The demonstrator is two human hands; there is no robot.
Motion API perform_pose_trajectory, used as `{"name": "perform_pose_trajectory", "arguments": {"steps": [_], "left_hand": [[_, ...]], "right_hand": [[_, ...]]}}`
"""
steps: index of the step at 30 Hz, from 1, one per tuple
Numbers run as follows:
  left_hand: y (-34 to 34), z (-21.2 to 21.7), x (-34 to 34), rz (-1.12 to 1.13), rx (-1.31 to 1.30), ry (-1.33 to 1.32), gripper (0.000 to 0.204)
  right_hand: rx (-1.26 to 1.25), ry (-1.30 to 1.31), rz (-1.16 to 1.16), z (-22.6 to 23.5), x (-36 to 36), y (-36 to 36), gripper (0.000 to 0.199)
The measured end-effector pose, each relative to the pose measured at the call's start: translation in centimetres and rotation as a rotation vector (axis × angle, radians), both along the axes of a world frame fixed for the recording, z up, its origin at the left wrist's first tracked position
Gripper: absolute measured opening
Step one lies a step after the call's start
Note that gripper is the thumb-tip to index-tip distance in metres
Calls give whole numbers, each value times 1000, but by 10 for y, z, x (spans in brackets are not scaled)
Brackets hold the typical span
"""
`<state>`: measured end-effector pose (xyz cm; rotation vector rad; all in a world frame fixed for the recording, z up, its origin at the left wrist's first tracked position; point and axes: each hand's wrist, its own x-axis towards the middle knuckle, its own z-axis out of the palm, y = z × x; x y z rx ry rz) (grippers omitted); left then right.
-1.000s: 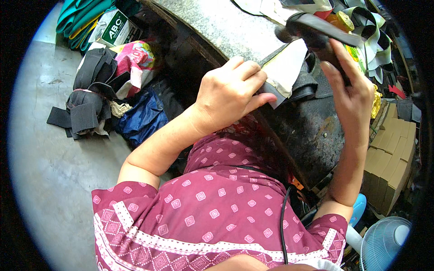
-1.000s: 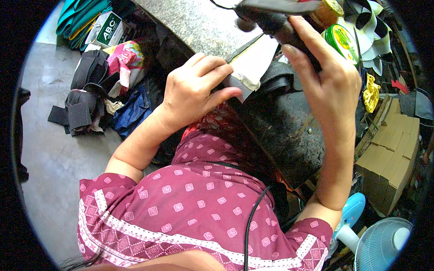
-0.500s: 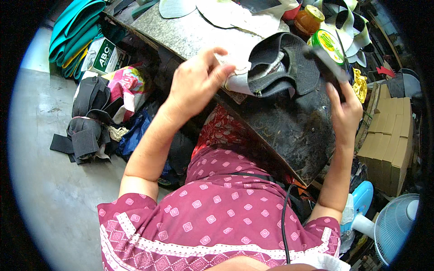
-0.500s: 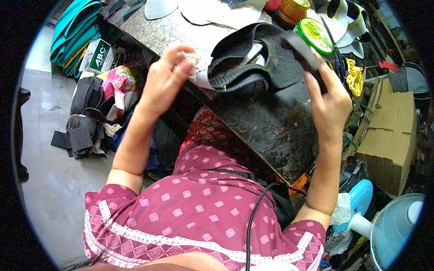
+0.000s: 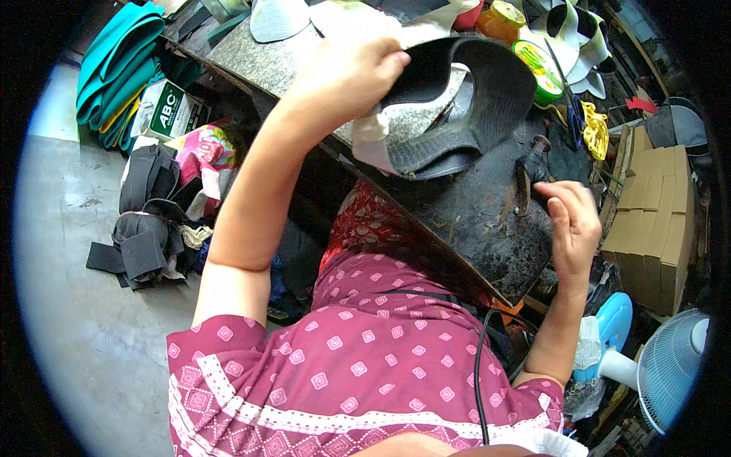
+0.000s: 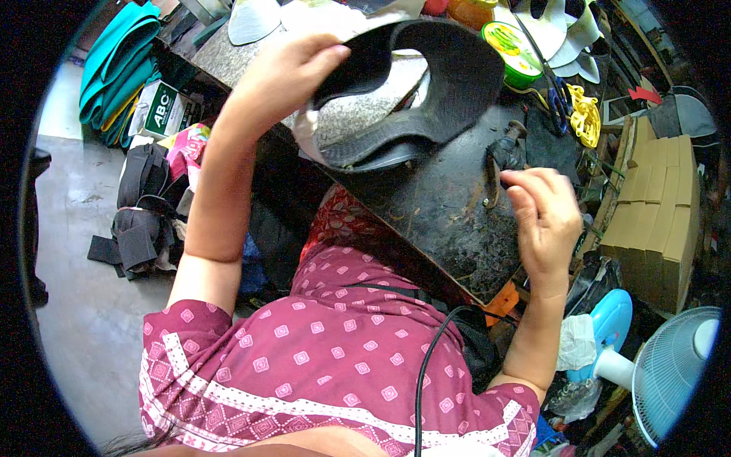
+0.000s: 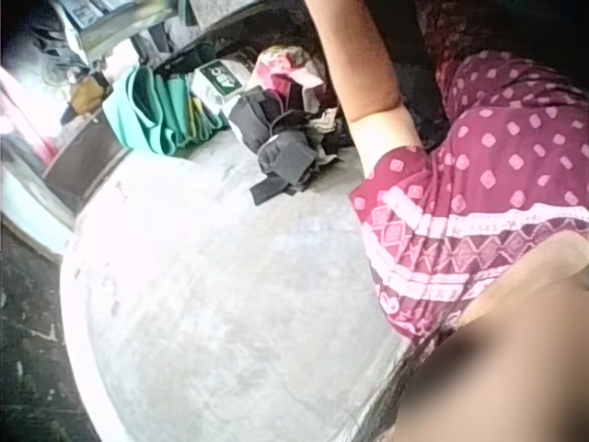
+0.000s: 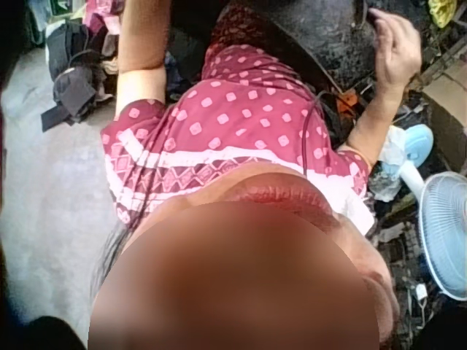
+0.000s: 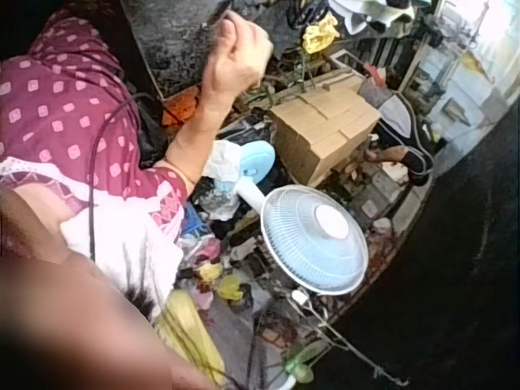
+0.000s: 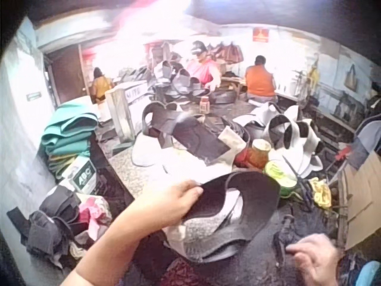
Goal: The person smooths and presses the edges of a black slipper using a small wooden tool, repeatedly working along the strap and sole edges. The person then picks up a yellow elastic band and places it on the slipper.
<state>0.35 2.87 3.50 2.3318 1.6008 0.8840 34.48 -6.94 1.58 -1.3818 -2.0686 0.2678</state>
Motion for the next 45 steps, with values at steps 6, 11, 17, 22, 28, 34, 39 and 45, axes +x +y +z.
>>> {"name": "perform_pose_trajectory", "arguments": {"steps": [6,11,17,22,28,34,39,45], "left_hand": [[-41,1,7,105,217,-390,24],[-50,-24,30,-26,-173,-1194,21],[-49,-58,18,-180,-538,-1811,29],[-33,-83,2,-636,-736,-2304,37],[-29,-96,-2,-615,-889,-2477,39],[-28,-73,25,72,-580,-2291,33],[-39,-61,27,-52,-549,-1898,31],[-48,-50,8,207,-102,-1510,36]], "right_hand": [[-496,468,310,10,-78,41,41],[-297,563,229,9,-111,93,26],[-611,1057,168,-14,-103,101,19],[-731,1430,347,-30,-90,109,21],[-841,1655,538,-45,-91,109,26],[-803,1551,682,-40,-116,88,44],[-582,1268,593,-37,-126,76,40],[-592,1415,629,-45,-113,84,25]]}}
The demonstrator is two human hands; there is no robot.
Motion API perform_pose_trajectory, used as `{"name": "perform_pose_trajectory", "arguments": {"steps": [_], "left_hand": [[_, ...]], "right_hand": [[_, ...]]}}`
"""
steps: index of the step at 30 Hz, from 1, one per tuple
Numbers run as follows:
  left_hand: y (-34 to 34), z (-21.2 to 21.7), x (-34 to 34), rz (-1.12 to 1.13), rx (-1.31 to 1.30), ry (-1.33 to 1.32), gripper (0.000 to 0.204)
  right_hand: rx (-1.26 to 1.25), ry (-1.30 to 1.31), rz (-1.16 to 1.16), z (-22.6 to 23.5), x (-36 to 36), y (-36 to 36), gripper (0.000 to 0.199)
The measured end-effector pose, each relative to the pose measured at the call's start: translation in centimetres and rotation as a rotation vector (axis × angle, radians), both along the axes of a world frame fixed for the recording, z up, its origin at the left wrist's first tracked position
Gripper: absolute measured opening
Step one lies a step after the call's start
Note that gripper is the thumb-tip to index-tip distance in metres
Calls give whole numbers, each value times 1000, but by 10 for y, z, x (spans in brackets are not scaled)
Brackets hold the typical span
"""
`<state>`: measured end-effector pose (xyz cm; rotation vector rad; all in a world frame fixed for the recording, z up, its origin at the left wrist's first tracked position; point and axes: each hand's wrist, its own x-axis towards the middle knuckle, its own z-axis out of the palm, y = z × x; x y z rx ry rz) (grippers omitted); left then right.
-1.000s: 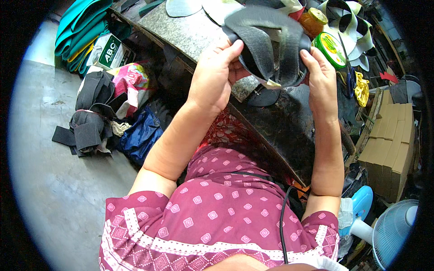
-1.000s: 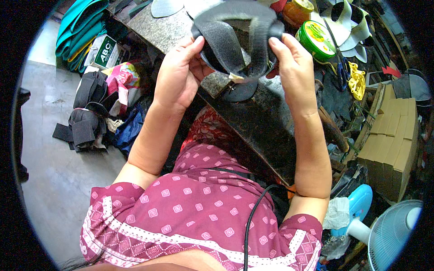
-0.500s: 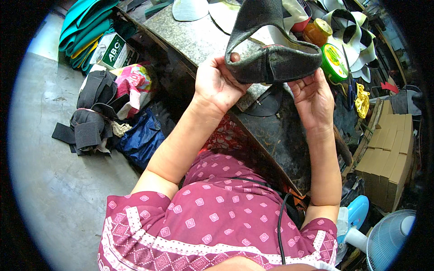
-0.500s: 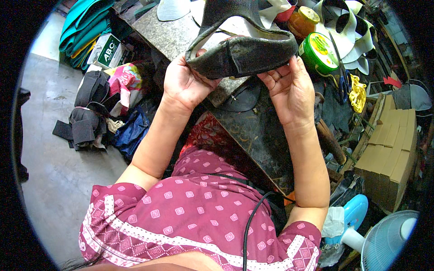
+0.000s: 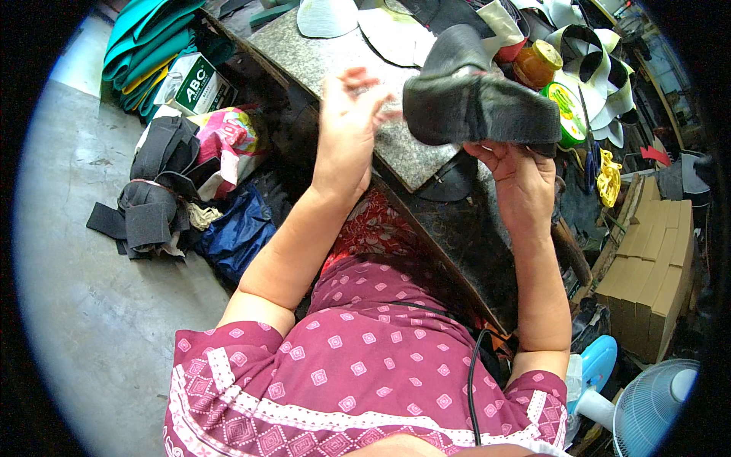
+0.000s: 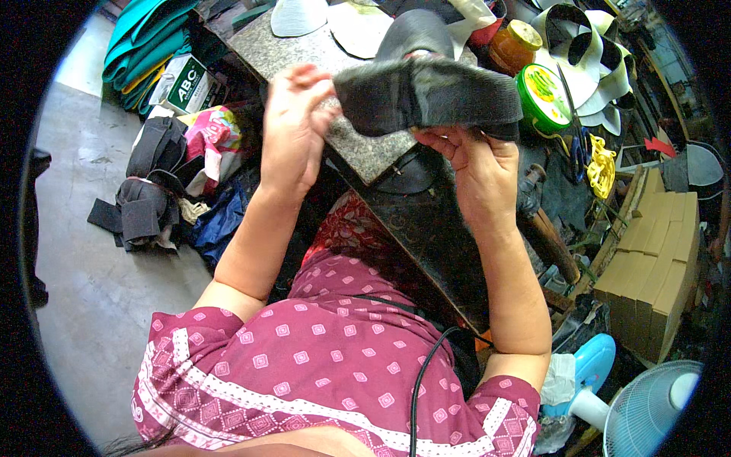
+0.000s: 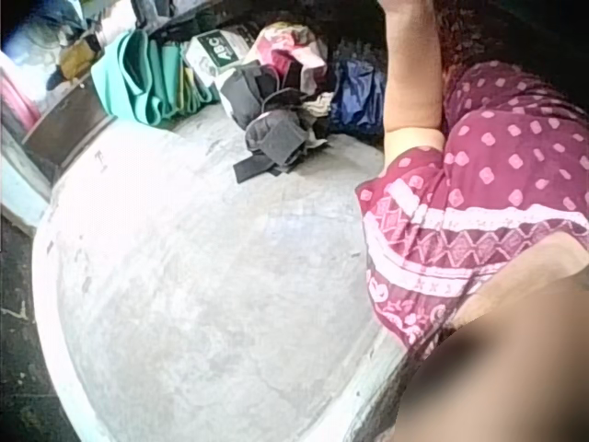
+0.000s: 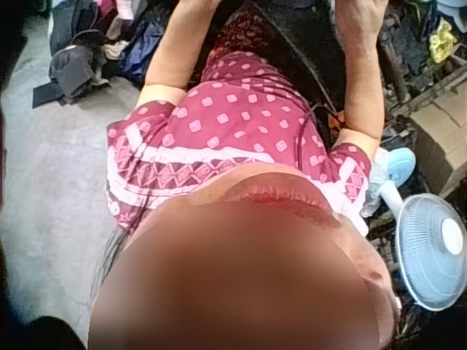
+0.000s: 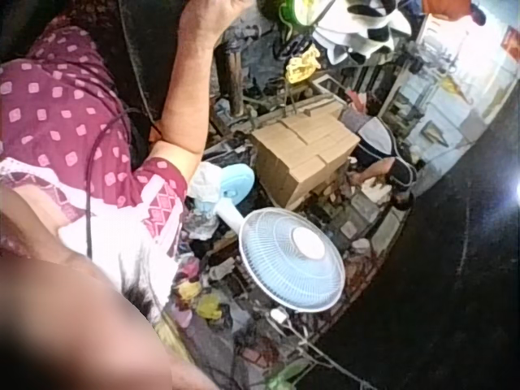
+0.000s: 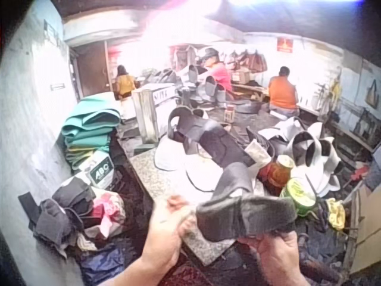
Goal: The person smooths and presses the edges of a black slipper using a small wooden tool, repeatedly working along the strap and sole edges. The person then picks up a yellow elastic band and places it on the slipper.
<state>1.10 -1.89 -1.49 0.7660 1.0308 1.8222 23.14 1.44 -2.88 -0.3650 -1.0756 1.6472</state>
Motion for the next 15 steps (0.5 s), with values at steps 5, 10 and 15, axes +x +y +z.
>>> {"name": "perform_pose_trajectory", "arguments": {"steps": [5,10,15], "left_hand": [[-15,31,-2,416,726,1076,40],[-21,34,14,210,594,1335,64],[-6,34,5,48,300,963,37]], "right_hand": [[16,-80,-67,-12,-2,-2,29],[17,-161,-116,-13,1,-3,32],[-38,-149,-146,-12,2,-2,33]]}}
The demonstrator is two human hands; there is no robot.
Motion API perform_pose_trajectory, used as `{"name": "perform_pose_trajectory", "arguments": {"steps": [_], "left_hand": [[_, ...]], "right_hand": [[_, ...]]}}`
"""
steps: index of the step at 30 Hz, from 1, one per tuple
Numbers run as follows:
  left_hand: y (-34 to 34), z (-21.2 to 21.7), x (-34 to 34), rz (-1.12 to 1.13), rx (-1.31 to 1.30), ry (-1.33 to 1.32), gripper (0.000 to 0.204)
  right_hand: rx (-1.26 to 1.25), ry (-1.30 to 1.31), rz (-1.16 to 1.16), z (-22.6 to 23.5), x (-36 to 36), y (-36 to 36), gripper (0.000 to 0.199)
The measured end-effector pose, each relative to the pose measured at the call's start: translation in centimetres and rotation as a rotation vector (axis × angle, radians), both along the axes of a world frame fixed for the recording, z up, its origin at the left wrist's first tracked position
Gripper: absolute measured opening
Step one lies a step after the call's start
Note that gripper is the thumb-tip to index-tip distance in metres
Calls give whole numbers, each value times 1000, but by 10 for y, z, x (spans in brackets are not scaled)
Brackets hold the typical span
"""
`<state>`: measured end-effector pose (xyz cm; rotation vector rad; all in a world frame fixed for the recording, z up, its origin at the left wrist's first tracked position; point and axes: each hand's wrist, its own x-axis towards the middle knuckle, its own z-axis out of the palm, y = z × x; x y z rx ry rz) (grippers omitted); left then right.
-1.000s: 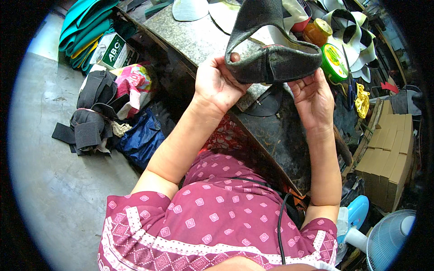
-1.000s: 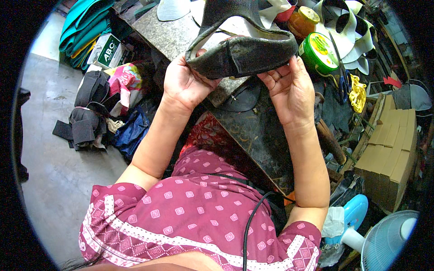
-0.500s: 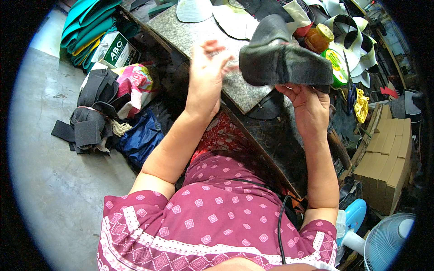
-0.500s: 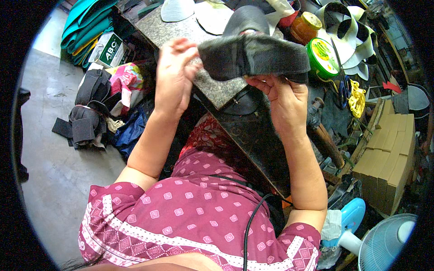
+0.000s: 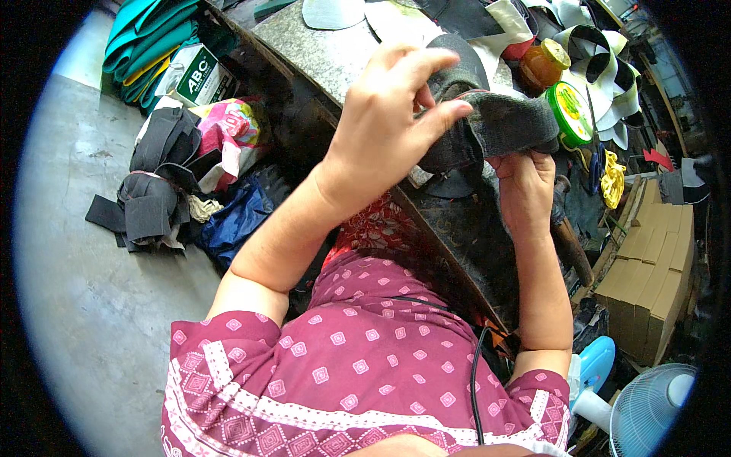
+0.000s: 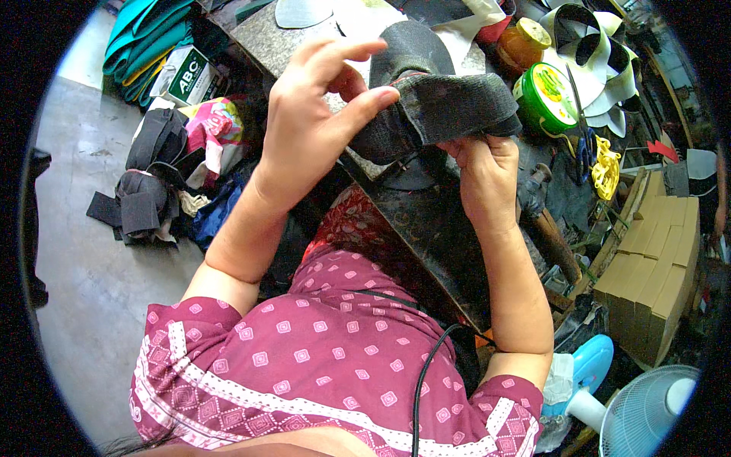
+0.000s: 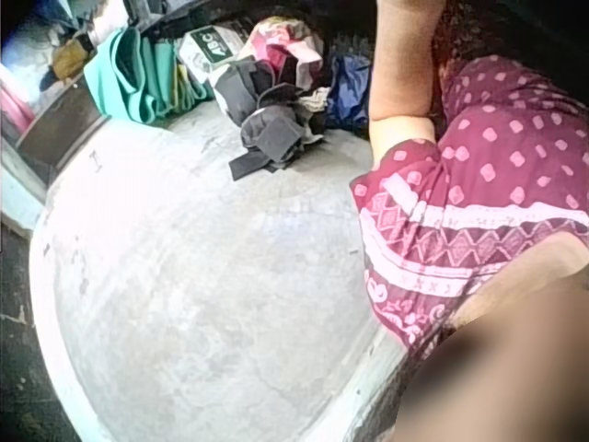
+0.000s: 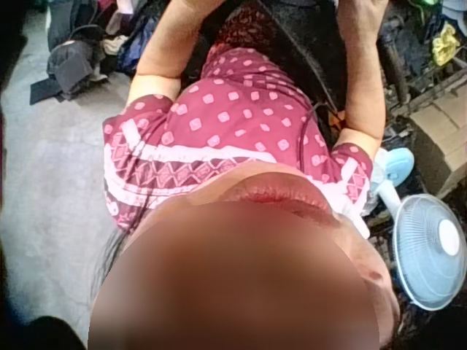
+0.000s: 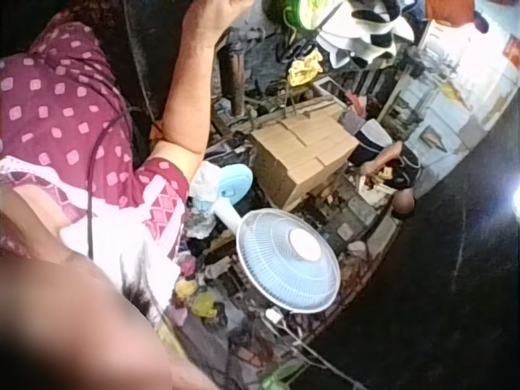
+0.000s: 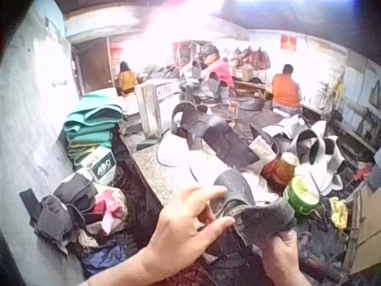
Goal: The person smooths and presses the edges of a black slipper using a small wooden tool, repeatedly working along the strap and sole edges. The person then picks up a yellow elastic band and places it on the slipper.
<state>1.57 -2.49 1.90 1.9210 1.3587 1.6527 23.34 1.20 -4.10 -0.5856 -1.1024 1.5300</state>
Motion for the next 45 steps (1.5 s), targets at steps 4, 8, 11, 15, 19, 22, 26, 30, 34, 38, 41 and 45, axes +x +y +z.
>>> {"name": "perform_pose_trajectory", "arguments": {"steps": [4,8,11,15,19,22,26,30,34,38,41,45], "left_hand": [[10,8,-8,-47,-84,117,11],[16,6,-8,-66,-119,122,13],[19,2,-7,-44,-114,173,15],[16,7,0,40,-31,113,16],[-4,12,10,66,165,386,31],[-10,8,15,69,154,589,37],[-2,1,12,99,239,510,18],[5,3,0,94,-63,138,15],[28,3,-15,-18,-102,-134,19],[41,-7,-18,-159,-176,-321,16],[39,-7,-18,-533,-326,-716,14],[33,2,-1,-424,-260,-714,12]], "right_hand": [[28,-105,11,-1,1,0,35],[37,-120,4,-2,2,3,34],[27,-114,-9,-3,2,3,32],[74,-94,38,-1,2,3,30],[45,-98,51,2,2,3,26],[44,-165,17,4,0,1,23],[89,-283,-30,9,-2,0,22],[35,-417,-65,13,1,-2,21],[-11,-128,98,14,2,-4,25],[-45,179,239,15,0,-3,31],[-100,324,275,21,3,1,33],[-58,140,204,31,10,2,52]]}}
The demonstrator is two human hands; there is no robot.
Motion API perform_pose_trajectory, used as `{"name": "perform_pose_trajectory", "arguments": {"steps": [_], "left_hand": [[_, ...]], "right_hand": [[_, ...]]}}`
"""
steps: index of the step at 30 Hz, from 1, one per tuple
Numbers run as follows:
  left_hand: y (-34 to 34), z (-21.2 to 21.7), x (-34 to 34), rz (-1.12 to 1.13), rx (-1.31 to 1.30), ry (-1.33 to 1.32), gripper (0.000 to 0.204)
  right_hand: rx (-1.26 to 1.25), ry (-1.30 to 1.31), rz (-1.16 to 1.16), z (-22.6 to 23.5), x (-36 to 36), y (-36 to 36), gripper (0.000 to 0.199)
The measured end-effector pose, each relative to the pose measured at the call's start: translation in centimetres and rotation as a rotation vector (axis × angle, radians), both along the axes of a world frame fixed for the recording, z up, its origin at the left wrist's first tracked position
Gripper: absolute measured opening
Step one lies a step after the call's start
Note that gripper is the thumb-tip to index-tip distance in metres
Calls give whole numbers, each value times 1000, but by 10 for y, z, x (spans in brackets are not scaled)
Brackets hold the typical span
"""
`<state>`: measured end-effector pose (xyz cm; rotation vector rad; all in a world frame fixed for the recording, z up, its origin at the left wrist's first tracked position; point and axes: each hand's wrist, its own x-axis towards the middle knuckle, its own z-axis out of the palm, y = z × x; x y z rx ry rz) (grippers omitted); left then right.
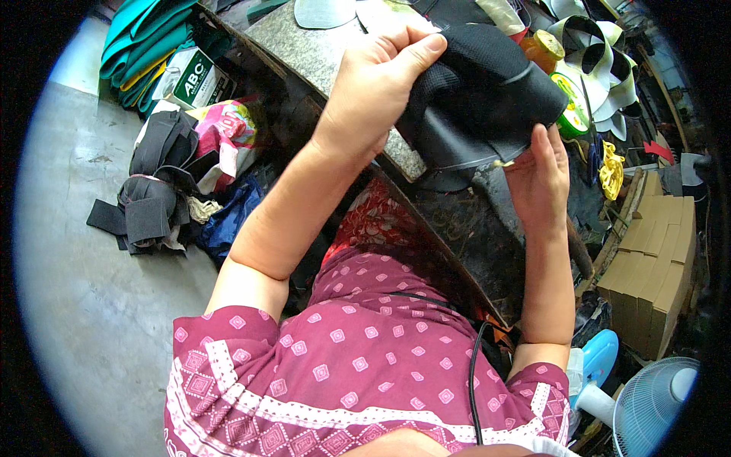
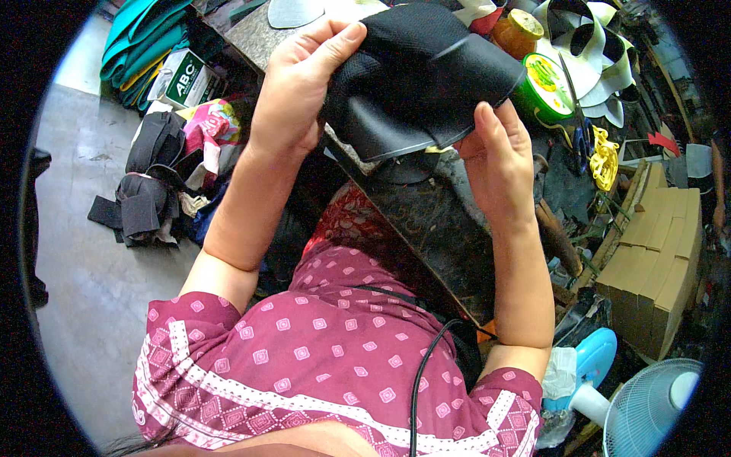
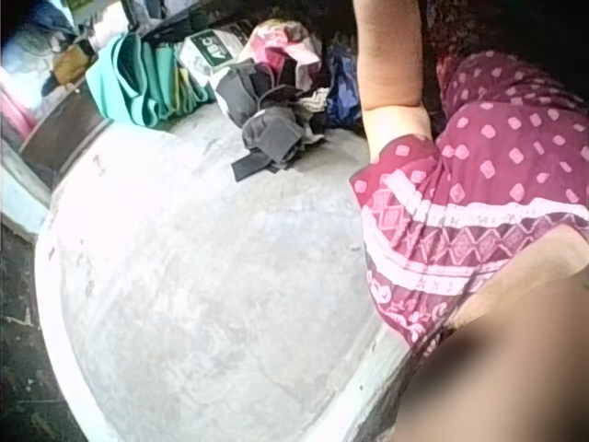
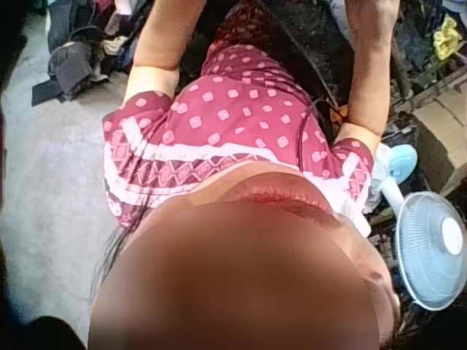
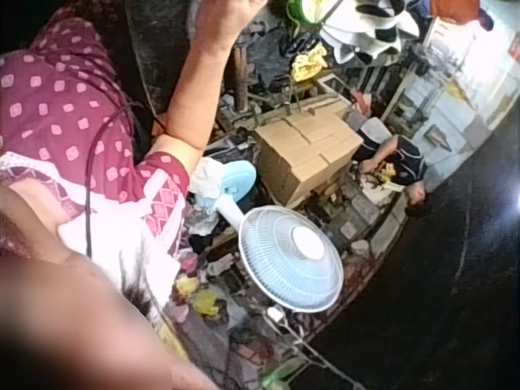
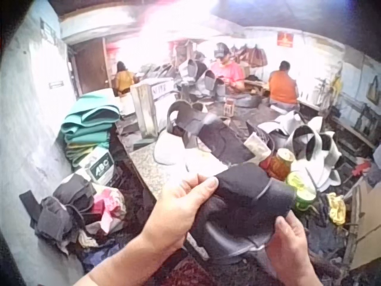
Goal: The person smooths and presses the edges of a black slipper using a small wooden tool, repeatedly working along the strap and sole edges. The person then picks up a yellow elastic band and places it on the slipper.
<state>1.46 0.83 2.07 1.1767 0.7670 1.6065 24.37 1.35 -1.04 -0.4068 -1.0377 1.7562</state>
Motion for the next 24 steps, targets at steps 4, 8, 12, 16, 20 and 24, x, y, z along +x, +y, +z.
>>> {"name": "perform_pose_trajectory", "arguments": {"steps": [4,8,12,16,20,24], "left_hand": [[-10,0,23,278,78,144,13],[-12,-10,27,-2,-38,-214,14],[-2,-18,11,-189,-211,-425,21],[9,-14,3,-241,-231,-371,24],[16,5,10,-173,-37,-195,13],[20,32,11,182,421,375,7]], "right_hand": [[228,-342,-166,2,2,-4,41],[-34,-229,-165,1,-1,-4,36],[-16,67,-73,1,-2,-4,35],[-22,242,88,2,2,-5,35],[-8,93,108,1,6,0,36],[49,-6,140,-3,4,5,38]]}}
